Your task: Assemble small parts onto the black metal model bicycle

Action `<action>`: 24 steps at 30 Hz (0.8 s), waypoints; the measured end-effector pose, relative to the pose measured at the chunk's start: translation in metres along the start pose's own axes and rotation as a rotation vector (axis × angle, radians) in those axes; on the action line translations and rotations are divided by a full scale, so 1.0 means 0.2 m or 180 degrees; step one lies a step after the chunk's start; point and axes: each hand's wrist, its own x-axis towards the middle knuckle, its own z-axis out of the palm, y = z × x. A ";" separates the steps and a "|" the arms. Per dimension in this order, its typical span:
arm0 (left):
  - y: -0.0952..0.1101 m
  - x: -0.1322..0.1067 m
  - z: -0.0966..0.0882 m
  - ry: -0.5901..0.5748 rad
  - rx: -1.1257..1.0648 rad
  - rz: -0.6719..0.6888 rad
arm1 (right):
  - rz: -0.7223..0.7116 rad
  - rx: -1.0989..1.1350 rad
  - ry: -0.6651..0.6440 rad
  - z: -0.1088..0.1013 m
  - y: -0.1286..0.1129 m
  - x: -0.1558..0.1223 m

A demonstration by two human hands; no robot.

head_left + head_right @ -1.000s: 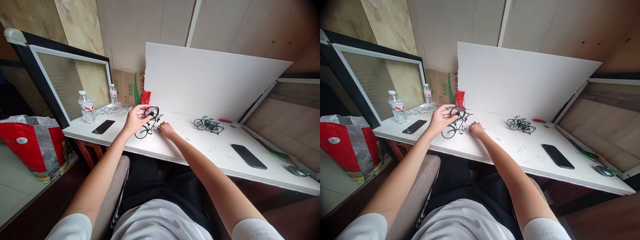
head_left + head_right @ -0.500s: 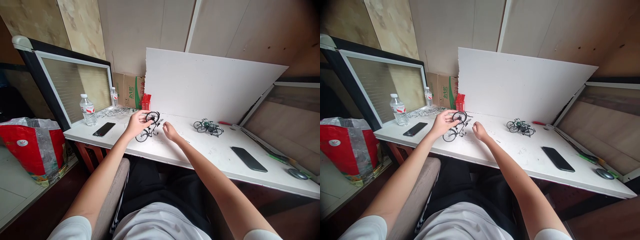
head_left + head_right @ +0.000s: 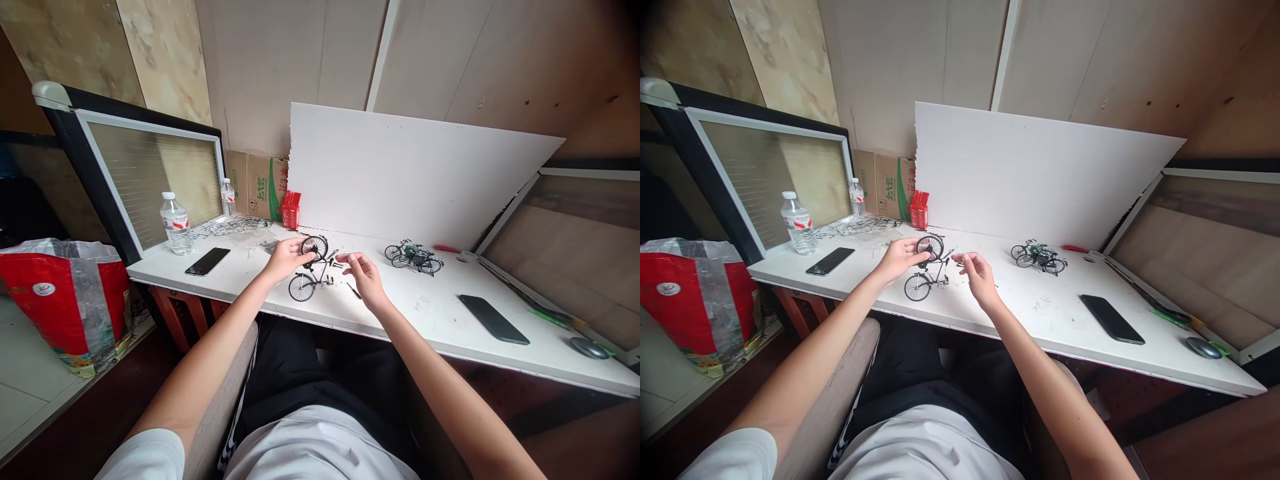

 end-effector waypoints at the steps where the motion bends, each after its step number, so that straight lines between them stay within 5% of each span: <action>1: 0.00 -0.01 0.02 -0.0073 -0.0062 -0.0094 | -0.0091 0.0020 0.0034 0.00 -0.02 -0.01; 10: 0.01 -0.07 0.10 -0.0322 -0.0380 -0.0699 | -0.0390 -0.0133 0.0306 -0.04 -0.06 -0.03; 18: -0.09 -0.07 0.13 -0.0611 -0.0764 -0.0895 | -0.0457 -0.0214 0.0276 -0.08 -0.08 -0.01; 24: -0.10 -0.08 0.16 -0.0658 -0.0852 -0.1002 | -0.0036 -0.0271 0.0167 -0.11 -0.09 0.00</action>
